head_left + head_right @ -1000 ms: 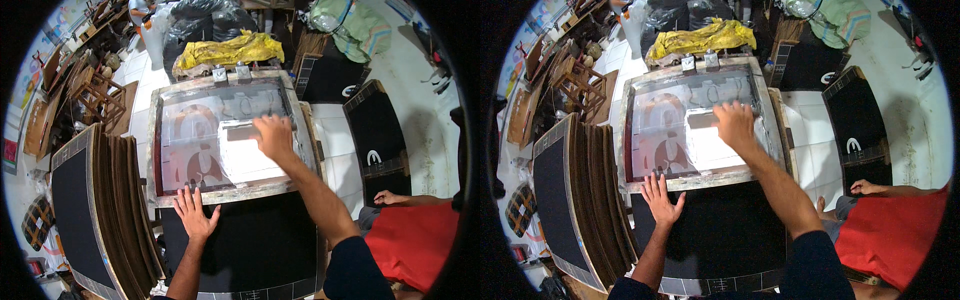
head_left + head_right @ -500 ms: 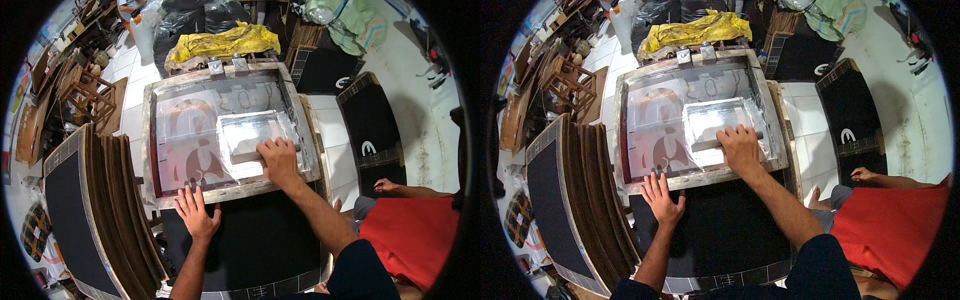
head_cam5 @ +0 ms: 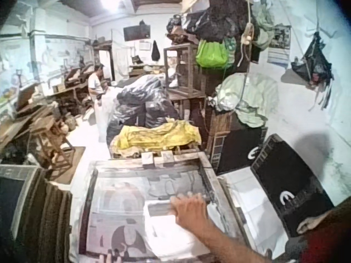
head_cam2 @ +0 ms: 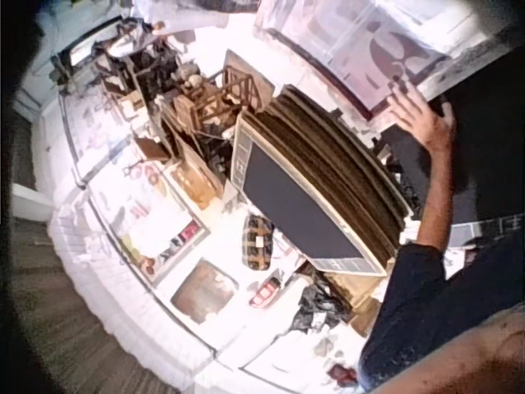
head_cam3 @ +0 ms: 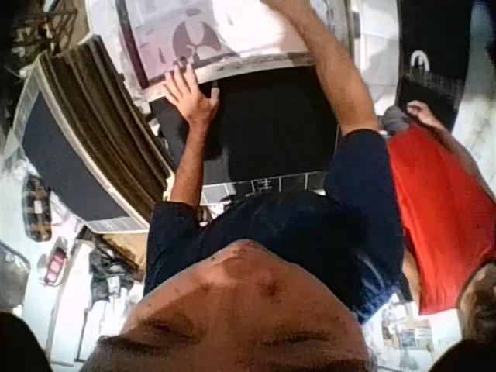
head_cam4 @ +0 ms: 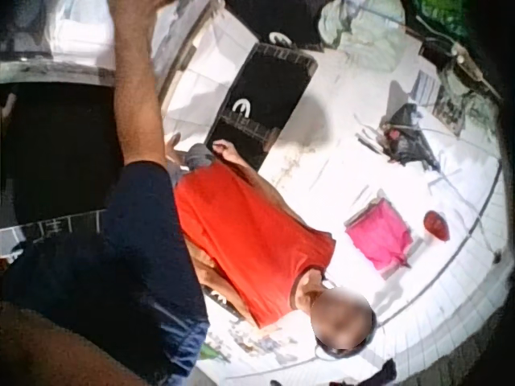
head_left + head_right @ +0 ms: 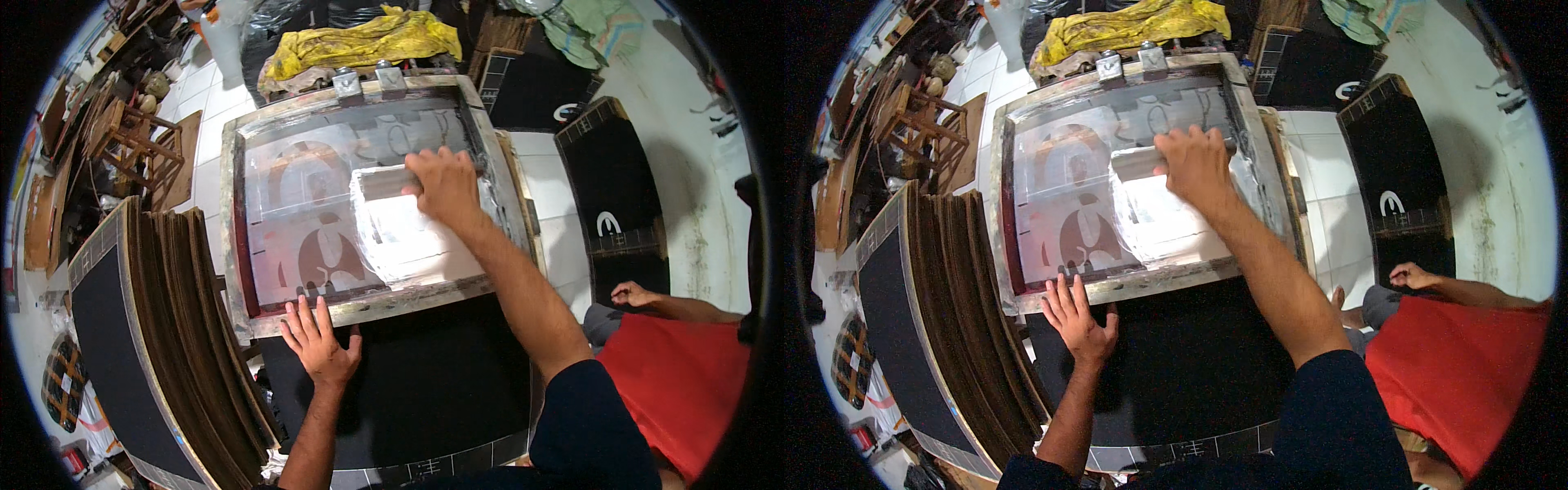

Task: The person performs screen printing on black skateboard decks. They place a screen frame over a deck, use a squeegee to spread white ink across the screen, lift the frame to reveal a printed logo, and repeat the process on multiple decks.

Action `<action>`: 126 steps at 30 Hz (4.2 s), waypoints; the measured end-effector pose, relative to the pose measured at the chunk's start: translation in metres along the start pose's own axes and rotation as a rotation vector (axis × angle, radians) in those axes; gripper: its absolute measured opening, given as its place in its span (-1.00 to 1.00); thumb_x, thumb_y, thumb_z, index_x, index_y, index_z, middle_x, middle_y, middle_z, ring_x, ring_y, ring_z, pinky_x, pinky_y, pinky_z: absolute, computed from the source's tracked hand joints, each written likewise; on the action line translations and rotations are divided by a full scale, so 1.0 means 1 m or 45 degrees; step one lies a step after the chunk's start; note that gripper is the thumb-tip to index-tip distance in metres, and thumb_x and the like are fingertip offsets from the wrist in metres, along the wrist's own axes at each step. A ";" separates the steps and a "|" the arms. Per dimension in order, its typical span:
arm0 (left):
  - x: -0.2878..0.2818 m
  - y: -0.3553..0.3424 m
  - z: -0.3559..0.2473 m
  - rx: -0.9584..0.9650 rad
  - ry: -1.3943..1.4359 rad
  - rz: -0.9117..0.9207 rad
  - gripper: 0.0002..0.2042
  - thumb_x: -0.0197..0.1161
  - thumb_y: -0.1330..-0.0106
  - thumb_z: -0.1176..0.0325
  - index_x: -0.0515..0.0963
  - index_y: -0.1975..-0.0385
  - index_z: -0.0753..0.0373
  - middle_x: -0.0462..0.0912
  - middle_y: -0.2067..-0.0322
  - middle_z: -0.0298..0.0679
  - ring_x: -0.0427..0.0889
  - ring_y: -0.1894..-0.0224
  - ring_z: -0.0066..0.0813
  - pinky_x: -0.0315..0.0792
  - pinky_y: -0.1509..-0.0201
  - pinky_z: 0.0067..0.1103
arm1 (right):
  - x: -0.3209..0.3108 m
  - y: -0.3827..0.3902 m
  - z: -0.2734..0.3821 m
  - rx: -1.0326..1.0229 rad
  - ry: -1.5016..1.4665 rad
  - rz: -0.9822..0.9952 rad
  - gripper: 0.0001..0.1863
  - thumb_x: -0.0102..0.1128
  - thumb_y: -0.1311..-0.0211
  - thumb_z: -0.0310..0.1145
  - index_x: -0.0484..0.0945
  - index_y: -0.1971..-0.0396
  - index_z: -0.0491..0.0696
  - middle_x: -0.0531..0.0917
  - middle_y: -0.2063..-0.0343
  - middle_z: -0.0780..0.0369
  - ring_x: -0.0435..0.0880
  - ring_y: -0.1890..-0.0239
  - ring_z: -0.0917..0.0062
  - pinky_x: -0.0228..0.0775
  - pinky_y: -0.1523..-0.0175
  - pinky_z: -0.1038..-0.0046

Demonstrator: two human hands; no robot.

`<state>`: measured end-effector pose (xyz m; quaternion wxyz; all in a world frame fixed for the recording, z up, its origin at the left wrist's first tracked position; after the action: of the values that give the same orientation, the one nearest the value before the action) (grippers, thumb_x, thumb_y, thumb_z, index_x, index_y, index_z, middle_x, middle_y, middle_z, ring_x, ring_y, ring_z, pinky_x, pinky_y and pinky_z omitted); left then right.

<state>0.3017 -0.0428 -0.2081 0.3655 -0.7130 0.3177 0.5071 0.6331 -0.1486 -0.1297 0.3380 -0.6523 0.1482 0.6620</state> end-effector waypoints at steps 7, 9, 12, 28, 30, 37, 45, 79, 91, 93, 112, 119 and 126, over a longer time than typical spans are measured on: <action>0.001 0.002 -0.001 0.009 0.054 -0.030 -0.11 0.47 -0.12 0.15 0.28 -0.50 0.27 0.19 -0.54 0.09 -0.03 -0.65 0.15 -0.24 -0.66 0.11 | -0.037 0.129 0.039 0.027 -0.005 0.078 -0.75 0.41 -0.10 -0.46 0.65 0.18 0.03 0.64 0.26 0.26 0.61 0.11 0.31 0.35 -0.05 0.16; -0.001 0.000 -0.001 0.036 0.069 -0.093 -0.17 0.52 -0.12 0.14 0.37 -0.44 0.22 0.29 -0.49 0.06 0.07 -0.62 0.13 -0.19 -0.66 0.11 | -0.038 0.144 0.043 0.047 -0.060 0.037 -0.75 0.37 -0.13 -0.48 0.66 0.16 0.00 0.62 0.28 0.26 0.60 0.12 0.31 0.35 -0.08 0.14; -0.008 -0.010 0.004 0.114 0.118 -0.126 -0.25 0.57 -0.12 0.16 0.45 -0.34 0.22 0.41 -0.37 0.01 0.21 -0.52 0.09 -0.09 -0.61 0.08 | -0.033 0.152 0.042 0.011 -0.040 -0.032 -0.77 0.31 -0.18 -0.53 0.67 0.15 -0.01 0.63 0.27 0.26 0.61 0.11 0.32 0.36 -0.12 0.13; -0.046 -0.047 0.021 0.333 0.331 -0.026 -0.44 0.69 0.05 0.02 0.69 0.13 0.25 0.60 0.27 -0.21 0.51 0.16 -0.15 0.31 0.02 -0.26 | -0.068 0.114 0.024 -0.027 -0.140 0.092 -0.73 0.36 -0.12 -0.50 0.69 0.14 0.04 0.72 0.26 0.26 0.66 0.09 0.30 0.32 -0.05 0.17; -0.045 -0.047 0.022 0.311 0.340 0.005 -0.45 0.70 0.06 0.06 0.70 0.13 0.25 0.61 0.26 -0.21 0.52 0.14 -0.16 0.31 0.00 -0.26 | -0.066 0.120 0.025 -0.002 -0.144 0.217 -0.66 0.43 -0.07 -0.50 0.68 0.10 0.03 0.72 0.22 0.26 0.65 0.07 0.29 0.30 -0.08 0.19; -0.044 -0.047 0.023 0.305 0.381 0.008 -0.47 0.72 0.10 0.15 0.69 0.13 0.23 0.63 0.24 -0.22 0.53 0.14 -0.18 0.32 0.02 -0.27 | -0.022 0.040 -0.016 -0.073 -0.158 0.196 -0.62 0.51 -0.08 -0.36 0.68 0.06 0.02 0.77 0.08 0.21 0.67 -0.08 0.21 0.36 -0.16 0.08; -0.046 -0.048 0.022 0.307 0.397 0.005 -0.49 0.73 0.12 0.21 0.70 0.15 0.21 0.62 0.26 -0.23 0.52 0.16 -0.19 0.31 0.03 -0.28 | -0.001 -0.083 -0.041 0.076 -0.126 0.408 -0.50 0.61 -0.08 -0.17 0.72 -0.06 0.13 0.79 0.03 0.21 0.71 -0.13 0.26 0.41 -0.15 0.02; -0.203 0.149 0.250 -0.405 0.045 -0.369 -0.71 0.07 -0.64 0.31 0.65 -0.07 0.37 0.69 -0.03 0.11 0.64 -0.10 0.14 0.47 -0.27 -0.14 | -0.319 -0.048 0.032 0.041 0.200 -0.677 0.00 0.26 0.08 0.69 0.79 -0.05 0.09 0.84 0.16 0.05 0.83 0.06 0.15 0.64 -0.11 0.09; -0.253 0.381 0.302 -0.424 -0.112 0.165 -0.32 0.41 -0.29 0.39 0.44 -0.47 0.02 0.33 -0.48 0.17 0.37 -0.47 0.24 0.37 -0.50 -0.14 | -0.330 -0.065 0.044 0.195 0.170 -0.436 0.02 0.16 0.07 0.74 0.78 -0.05 0.10 0.82 0.09 0.02 0.80 -0.02 0.13 0.60 -0.15 0.11; -0.293 0.378 0.309 -0.591 0.115 0.301 -0.22 0.39 -0.19 0.48 0.37 -0.51 -0.04 0.41 -0.43 0.16 0.46 -0.43 0.17 0.48 -0.42 -0.18 | -0.329 -0.066 0.039 0.150 0.112 -0.461 -0.07 0.18 0.01 0.69 0.80 0.00 0.14 0.83 0.13 0.04 0.80 0.01 0.13 0.59 -0.09 0.11; -0.217 0.494 0.270 -1.645 -0.275 -0.210 -0.22 0.41 -0.37 -0.05 0.38 -0.36 0.49 0.58 -0.16 0.26 0.57 -0.18 0.23 0.42 -0.29 -0.10 | -0.324 -0.072 0.035 0.155 0.148 -0.595 -0.10 0.24 -0.06 0.60 0.78 0.10 -0.02 0.81 0.11 0.03 0.77 0.02 0.08 0.53 -0.07 0.10; -0.195 0.500 0.299 -1.432 0.374 -0.782 -0.38 0.21 -0.58 -0.04 0.37 0.60 0.42 0.37 0.64 -0.33 0.26 0.48 -0.54 0.20 0.44 -0.34 | -0.323 -0.066 0.038 0.189 0.133 -0.516 -0.04 0.25 -0.06 0.60 0.76 -0.08 -0.01 0.78 -0.01 0.00 0.73 -0.12 0.08 0.51 -0.23 0.15; -0.149 0.490 0.235 -1.274 0.475 -0.669 -0.42 0.20 -0.61 0.04 0.20 0.60 0.31 0.22 0.61 -0.42 0.18 0.46 -0.55 0.10 0.42 -0.37 | -0.315 -0.063 0.033 0.193 0.165 -0.497 0.15 0.16 0.12 0.77 0.72 -0.19 0.03 0.78 -0.05 0.01 0.75 -0.14 0.13 0.54 -0.30 0.12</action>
<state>-0.2601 -0.0924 -0.2145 0.0363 -0.9304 -0.0881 0.3538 0.6237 -0.1616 0.1925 0.4975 -0.6825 0.0899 0.5278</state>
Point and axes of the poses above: each hand's wrist, its own y-axis away from the middle knuckle, its own x-axis out of the palm, z = x × y, the point moved 1 cm from there along -y, towards the middle knuckle
